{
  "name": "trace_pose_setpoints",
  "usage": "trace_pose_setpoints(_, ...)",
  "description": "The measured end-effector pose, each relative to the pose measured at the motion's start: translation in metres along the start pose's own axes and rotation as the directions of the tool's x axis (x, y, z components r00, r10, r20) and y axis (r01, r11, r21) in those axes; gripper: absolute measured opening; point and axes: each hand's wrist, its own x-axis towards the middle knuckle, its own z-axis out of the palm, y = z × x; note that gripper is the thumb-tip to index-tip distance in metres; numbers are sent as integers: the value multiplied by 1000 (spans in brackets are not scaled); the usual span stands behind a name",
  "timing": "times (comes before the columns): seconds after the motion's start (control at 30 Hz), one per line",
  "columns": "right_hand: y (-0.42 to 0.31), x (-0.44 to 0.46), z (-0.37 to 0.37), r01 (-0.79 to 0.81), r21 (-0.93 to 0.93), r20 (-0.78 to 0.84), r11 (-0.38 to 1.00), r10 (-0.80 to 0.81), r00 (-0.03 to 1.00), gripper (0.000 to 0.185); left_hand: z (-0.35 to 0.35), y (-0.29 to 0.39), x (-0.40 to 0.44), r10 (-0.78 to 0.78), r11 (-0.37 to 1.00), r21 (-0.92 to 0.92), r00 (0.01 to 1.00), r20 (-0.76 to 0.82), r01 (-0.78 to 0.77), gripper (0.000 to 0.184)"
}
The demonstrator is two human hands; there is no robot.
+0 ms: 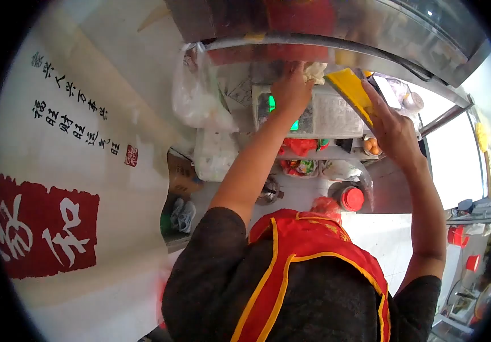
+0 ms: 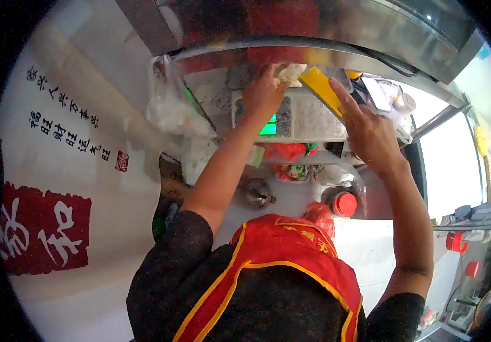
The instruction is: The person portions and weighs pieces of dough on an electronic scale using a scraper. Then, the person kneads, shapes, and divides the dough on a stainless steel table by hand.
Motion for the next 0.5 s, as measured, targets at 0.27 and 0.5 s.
trace_pose_setpoints(0.27, -10, 11, 13, 57, 98, -68, 994, -51, 996, 74, 15, -24, -4, -69, 986, 161, 985, 161, 43, 30)
trace_pose_setpoints(0.5, -26, 52, 29, 10, 5, 139, 1000, -11, 990, 66, 7, -24, -23, -260, 959, -100, 964, 53, 264, 23)
